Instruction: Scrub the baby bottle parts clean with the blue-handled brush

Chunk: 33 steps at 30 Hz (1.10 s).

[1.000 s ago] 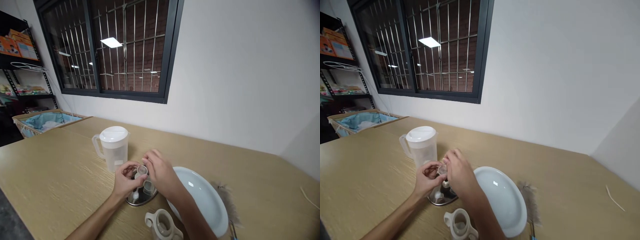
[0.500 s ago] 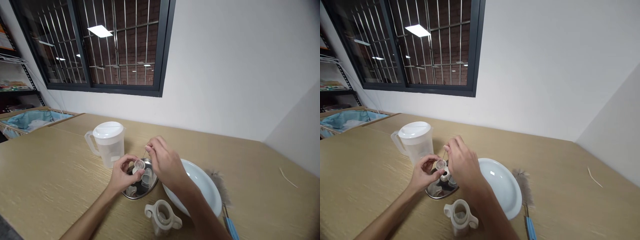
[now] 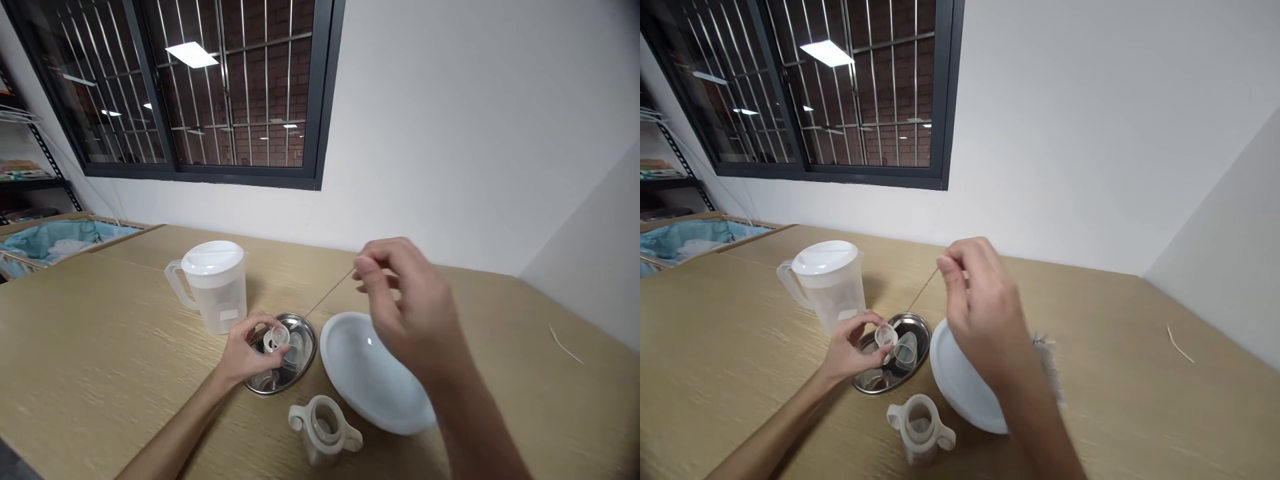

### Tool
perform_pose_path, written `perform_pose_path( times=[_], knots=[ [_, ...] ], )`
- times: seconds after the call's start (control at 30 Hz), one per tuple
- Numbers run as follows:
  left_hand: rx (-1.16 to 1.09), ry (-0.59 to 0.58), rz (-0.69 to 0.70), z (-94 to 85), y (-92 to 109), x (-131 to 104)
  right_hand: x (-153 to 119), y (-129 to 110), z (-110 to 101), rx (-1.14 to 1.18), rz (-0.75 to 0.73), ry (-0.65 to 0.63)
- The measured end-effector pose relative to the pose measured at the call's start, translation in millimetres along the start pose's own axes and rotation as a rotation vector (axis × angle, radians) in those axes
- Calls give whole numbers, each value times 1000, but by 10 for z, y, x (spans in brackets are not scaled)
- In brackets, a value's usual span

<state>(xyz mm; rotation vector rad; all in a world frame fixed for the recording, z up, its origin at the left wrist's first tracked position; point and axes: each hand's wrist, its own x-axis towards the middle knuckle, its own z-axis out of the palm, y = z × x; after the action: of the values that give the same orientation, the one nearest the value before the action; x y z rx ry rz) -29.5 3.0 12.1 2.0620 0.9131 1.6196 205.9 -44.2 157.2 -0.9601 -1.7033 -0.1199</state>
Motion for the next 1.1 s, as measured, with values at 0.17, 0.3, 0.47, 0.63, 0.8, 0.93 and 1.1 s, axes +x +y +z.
perform_pose_path(
  times=[0.17,0.3,0.47,0.63,0.8,0.93,1.1],
  knots=[
    [7,57,14,-58,-12,11,-16,20,-109,-13,56,43],
    [-3,86,66,-63,44,2,-33,-2,-3,61,80,52],
    [-7,96,89,-57,47,4,-22,-51,86,96,71,50],
    [-13,90,113,-56,58,15,-31,-31,139,92,57,32],
    [2,100,124,-57,90,12,-27,-14,132,58,33,29],
    [4,96,130,-53,95,22,-22,-22,104,17,10,34],
    [-2,65,109,-46,108,7,-36,-27,161,8,-19,2]
  ],
)
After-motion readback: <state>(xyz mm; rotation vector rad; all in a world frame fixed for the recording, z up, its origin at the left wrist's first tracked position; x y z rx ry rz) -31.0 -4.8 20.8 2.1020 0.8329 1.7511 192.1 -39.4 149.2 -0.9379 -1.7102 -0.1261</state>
